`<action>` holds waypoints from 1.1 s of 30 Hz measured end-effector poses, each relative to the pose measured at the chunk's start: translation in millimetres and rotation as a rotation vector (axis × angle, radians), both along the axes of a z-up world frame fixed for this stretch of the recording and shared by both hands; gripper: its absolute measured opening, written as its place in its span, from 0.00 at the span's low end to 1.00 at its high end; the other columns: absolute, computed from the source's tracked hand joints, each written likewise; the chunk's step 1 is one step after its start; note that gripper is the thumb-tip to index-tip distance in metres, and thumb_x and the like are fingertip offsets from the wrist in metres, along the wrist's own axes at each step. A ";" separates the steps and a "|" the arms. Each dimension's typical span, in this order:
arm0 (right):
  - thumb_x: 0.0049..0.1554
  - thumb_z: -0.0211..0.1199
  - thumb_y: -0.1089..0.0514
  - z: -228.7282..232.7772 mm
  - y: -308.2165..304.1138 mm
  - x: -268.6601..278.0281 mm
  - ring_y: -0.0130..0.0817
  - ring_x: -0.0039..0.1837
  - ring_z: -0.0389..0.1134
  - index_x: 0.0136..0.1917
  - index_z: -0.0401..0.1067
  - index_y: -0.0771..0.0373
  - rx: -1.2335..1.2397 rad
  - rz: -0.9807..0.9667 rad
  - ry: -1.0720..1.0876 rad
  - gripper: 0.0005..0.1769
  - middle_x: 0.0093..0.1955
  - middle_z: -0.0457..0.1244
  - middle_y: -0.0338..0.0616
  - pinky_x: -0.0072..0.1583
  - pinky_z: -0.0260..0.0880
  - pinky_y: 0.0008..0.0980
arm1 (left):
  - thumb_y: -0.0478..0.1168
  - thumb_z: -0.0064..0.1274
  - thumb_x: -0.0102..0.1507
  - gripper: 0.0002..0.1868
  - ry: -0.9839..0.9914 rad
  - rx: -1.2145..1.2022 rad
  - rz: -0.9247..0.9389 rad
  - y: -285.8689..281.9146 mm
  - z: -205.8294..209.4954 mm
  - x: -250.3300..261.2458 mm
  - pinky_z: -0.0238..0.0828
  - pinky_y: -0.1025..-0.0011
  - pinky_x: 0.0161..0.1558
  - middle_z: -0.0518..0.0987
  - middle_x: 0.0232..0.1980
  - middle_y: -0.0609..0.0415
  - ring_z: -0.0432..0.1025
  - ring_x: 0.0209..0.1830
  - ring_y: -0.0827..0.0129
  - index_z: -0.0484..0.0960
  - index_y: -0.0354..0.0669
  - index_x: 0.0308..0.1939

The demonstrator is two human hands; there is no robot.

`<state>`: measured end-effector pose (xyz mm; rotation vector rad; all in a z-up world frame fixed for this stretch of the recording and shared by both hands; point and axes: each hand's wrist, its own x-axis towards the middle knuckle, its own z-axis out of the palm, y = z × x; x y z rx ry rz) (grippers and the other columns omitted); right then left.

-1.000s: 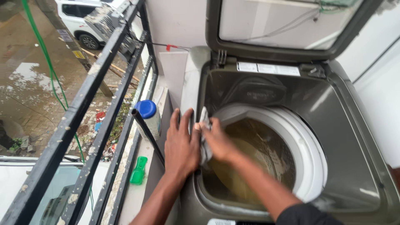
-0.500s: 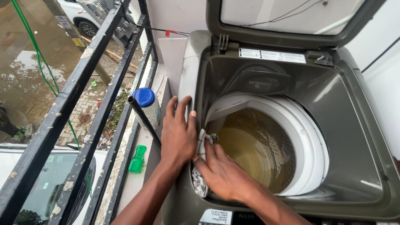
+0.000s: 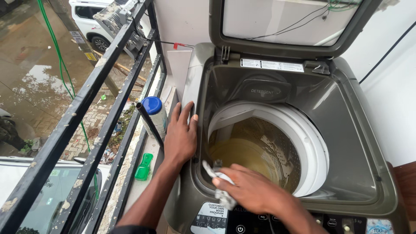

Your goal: The person wipes the interior rim and both sides of the lid of a washing machine using a cloth.

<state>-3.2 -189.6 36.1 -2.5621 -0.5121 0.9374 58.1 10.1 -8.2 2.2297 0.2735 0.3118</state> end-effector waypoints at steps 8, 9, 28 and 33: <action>0.55 0.59 0.37 -14.3 -8.5 10.7 0.32 0.48 0.72 0.66 0.70 0.57 0.522 -0.310 0.067 0.32 0.47 0.72 0.45 0.53 0.73 0.34 | 0.49 0.47 0.65 0.32 0.068 0.090 0.056 -16.0 5.3 -29.4 0.59 0.43 0.63 0.54 0.79 0.46 0.57 0.73 0.43 0.62 0.63 0.75; 0.55 0.59 0.36 -24.4 5.1 9.3 0.34 0.51 0.72 0.68 0.67 0.56 0.492 -0.280 0.079 0.34 0.50 0.71 0.45 0.55 0.73 0.34 | 0.49 0.46 0.66 0.30 0.049 0.077 0.061 -15.8 6.2 -28.1 0.59 0.43 0.63 0.55 0.79 0.45 0.57 0.73 0.43 0.62 0.62 0.74; 0.60 0.53 0.33 -111.9 -188.5 46.3 0.30 0.71 0.61 0.70 0.70 0.48 0.148 -0.180 0.453 0.31 0.58 0.64 0.38 0.74 0.62 0.42 | 0.50 0.42 0.69 0.25 0.015 -0.012 0.105 -14.9 3.2 -27.6 0.56 0.49 0.67 0.58 0.78 0.47 0.57 0.75 0.47 0.66 0.63 0.72; 0.59 0.53 0.32 -103.7 -173.2 49.2 0.36 0.71 0.62 0.69 0.69 0.52 0.128 -0.120 0.487 0.33 0.58 0.64 0.43 0.73 0.62 0.45 | 0.49 0.44 0.68 0.25 0.038 -0.035 0.109 -15.3 7.1 -28.5 0.56 0.47 0.66 0.59 0.78 0.48 0.59 0.73 0.47 0.67 0.61 0.70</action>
